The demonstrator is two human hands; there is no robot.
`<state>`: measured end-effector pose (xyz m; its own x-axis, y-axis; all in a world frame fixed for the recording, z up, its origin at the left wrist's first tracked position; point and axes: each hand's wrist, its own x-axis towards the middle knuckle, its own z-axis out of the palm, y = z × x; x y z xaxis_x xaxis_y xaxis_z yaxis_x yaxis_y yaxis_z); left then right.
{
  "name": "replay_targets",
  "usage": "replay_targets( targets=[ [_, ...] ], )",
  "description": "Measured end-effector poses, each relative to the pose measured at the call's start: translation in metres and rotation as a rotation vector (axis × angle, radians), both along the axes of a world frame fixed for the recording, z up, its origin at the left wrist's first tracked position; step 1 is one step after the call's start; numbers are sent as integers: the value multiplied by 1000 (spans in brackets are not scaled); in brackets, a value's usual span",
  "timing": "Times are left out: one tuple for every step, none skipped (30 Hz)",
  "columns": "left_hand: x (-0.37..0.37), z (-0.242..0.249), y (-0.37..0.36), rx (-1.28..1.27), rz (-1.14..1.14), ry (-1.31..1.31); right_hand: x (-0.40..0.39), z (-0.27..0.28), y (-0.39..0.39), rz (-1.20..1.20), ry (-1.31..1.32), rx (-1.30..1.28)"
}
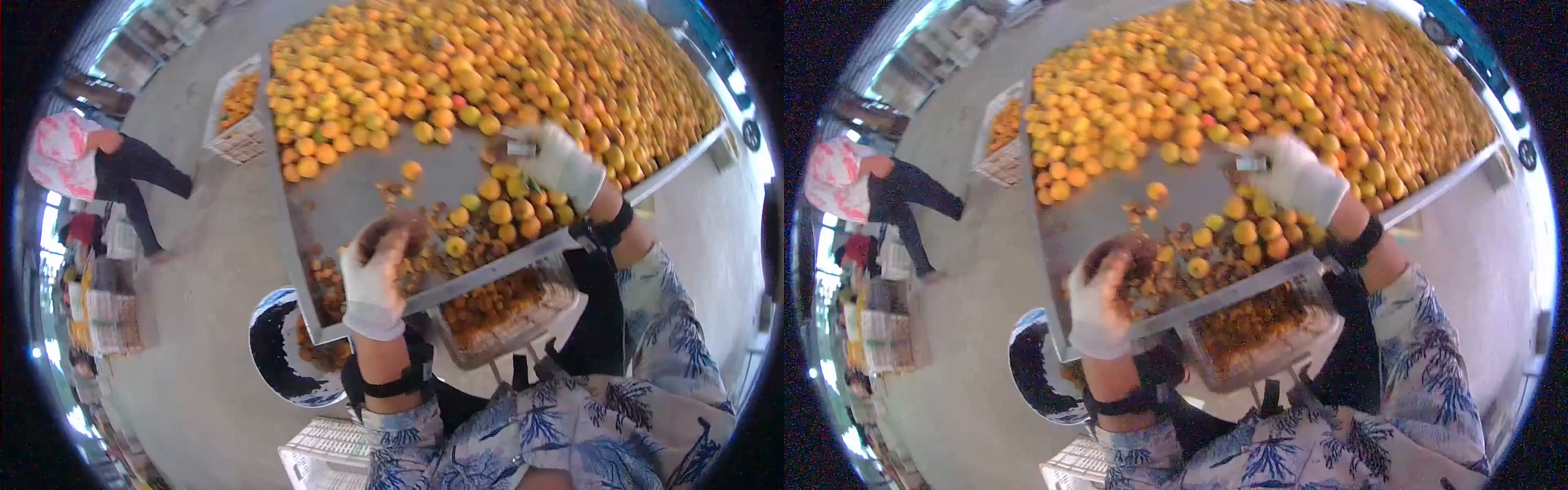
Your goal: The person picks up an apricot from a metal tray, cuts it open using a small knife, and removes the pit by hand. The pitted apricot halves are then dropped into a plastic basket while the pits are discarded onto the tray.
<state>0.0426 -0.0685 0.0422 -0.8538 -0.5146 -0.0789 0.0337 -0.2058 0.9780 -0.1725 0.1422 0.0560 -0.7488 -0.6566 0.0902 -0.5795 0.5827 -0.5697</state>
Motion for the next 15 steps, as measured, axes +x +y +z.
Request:
replay_targets(
  targets=[
    [-3, -1, 2, 33, -22, -19, -6, -1, 3, -76, 32, -211],
    [-7, -1, 4, 58, -36, -33, -10, 3, 4, -147, 73, -427],
    [-6, -4, 6, 62, -44, -43, -10, 15, 9, -199, -99, -381],
    [-8, -3, 8, 56, -45, -55, -11, 37, 13, -242, -269, -339],
    [-11, -3, 10, 50, -46, -66, -8, 41, 12, -274, -370, -466],
    [-13, -3, 10, 49, -47, -72, -11, 38, 12, -277, -377, -467],
    [-14, -3, 10, 46, -64, -77, -16, 35, 13, -285, -379, -341],
    [-16, -4, 10, 43, -81, -81, -19, 30, 13, -292, -381, -215],
    [-18, -6, 10, 44, -81, -86, -21, 11, 11, -273, -316, -269],
    [-19, -8, 10, 28, -65, -80, -25, 0, 8, -272, -320, -269],
    [-20, -10, 9, 11, -46, -75, -30, -10, 2, -226, -156, -127],
    [-21, -9, 10, 9, -43, -80, -35, -17, -2, -181, 9, 13],
    [-21, -7, 12, -5, -41, -84, -37, -10, -8, -148, -56, 123],
    [-22, -6, 13, -16, -40, -88, -39, -12, -15, -150, -62, 126],
    [-22, -7, 13, -12, -44, -91, -42, -15, -23, -104, 56, 257]
  ],
)
